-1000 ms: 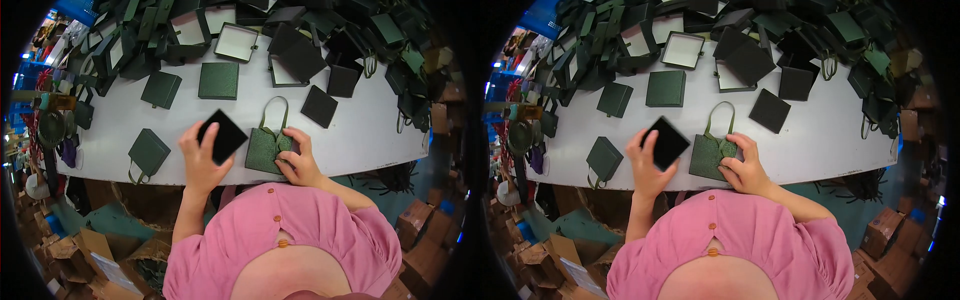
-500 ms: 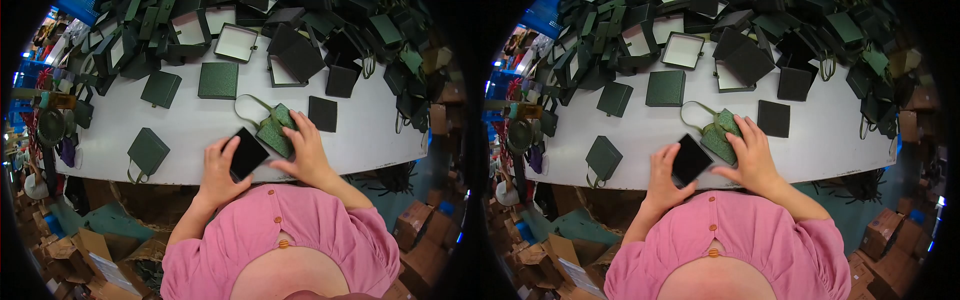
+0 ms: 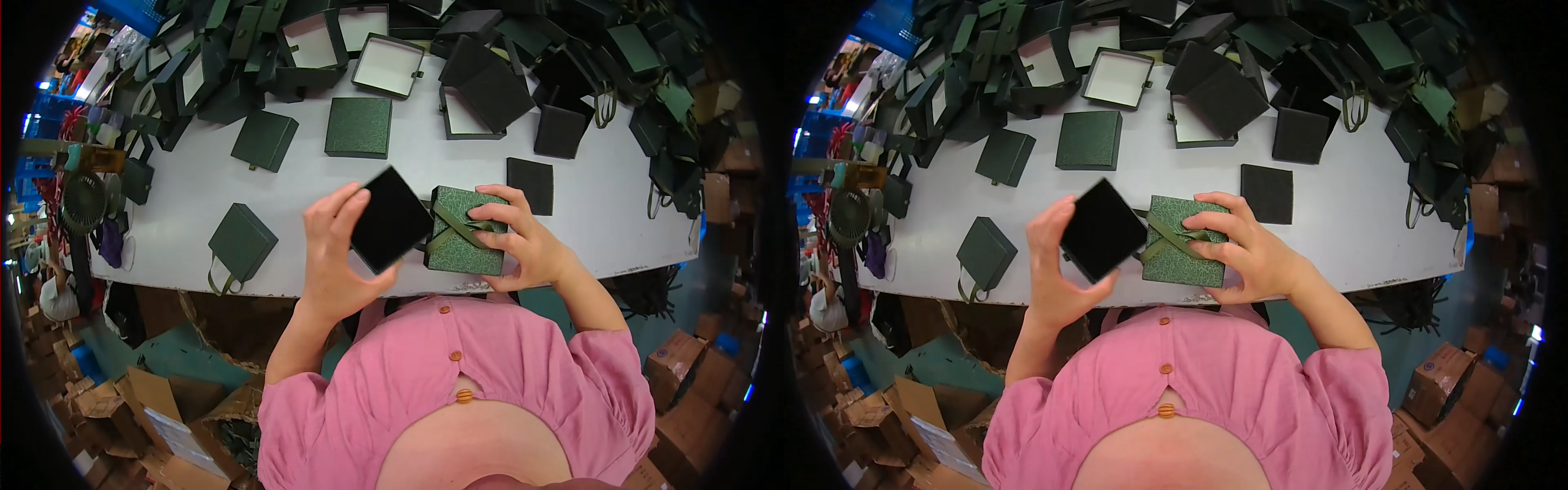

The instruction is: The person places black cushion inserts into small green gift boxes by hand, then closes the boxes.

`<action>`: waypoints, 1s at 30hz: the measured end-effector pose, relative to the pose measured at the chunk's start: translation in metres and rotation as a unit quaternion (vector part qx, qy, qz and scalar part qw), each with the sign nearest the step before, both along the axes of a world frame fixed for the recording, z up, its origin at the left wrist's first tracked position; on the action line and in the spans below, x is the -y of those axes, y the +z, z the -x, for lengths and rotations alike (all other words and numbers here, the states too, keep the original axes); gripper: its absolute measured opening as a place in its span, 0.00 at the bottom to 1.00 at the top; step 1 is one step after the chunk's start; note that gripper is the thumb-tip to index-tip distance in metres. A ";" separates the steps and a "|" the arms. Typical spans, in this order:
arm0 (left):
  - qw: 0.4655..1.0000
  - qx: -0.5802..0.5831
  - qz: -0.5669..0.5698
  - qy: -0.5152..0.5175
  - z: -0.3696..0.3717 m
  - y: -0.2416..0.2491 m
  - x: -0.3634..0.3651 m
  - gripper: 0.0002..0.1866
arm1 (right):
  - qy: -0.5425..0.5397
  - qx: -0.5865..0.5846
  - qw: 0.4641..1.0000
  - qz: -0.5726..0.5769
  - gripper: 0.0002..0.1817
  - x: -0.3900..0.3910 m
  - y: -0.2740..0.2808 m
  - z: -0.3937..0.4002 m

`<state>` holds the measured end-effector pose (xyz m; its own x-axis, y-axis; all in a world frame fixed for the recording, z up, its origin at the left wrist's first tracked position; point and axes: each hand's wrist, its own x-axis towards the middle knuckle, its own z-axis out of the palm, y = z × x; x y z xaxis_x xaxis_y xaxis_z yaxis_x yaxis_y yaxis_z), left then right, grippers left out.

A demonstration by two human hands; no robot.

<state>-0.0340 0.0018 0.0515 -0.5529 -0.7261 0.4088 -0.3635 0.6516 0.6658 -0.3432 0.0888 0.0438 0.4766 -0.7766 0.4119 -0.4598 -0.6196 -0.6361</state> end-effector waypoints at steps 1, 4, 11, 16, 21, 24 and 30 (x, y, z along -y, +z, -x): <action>0.998 -0.004 -0.034 -0.059 0.001 0.005 -0.001 0.52 | 0.015 0.007 1.000 -0.001 0.38 0.005 0.006 0.000; 0.981 -0.015 -0.092 -0.170 -0.008 0.007 0.003 0.54 | 0.063 0.039 0.997 -0.033 0.37 0.011 0.014 0.003; 0.944 -0.143 -0.221 -0.199 0.001 -0.021 -0.014 0.71 | 0.073 0.123 0.990 -0.012 0.37 0.014 -0.017 -0.057; 0.972 -0.034 -0.170 -0.157 -0.012 -0.039 -0.011 0.60 | 0.106 0.004 0.993 -0.047 0.40 0.047 -0.002 -0.050; 0.934 0.339 -0.052 0.097 -0.057 0.023 0.013 0.49 | -0.460 -0.107 0.876 0.100 0.40 0.099 -0.022 0.033; 0.910 0.394 0.025 0.129 -0.039 0.028 0.029 0.47 | -0.447 -0.068 0.891 -0.035 0.45 0.106 -0.030 0.047; 0.957 0.279 0.069 -0.023 0.050 -0.017 0.127 0.52 | -0.377 0.003 0.926 -0.010 0.36 0.097 -0.008 0.020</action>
<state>-0.0840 -0.1250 0.0344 -0.7432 -0.6563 0.1299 -0.6066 0.7429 0.2829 -0.3628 -0.0081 0.0359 -0.2056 -0.8956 0.3946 -0.7536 -0.1123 -0.6476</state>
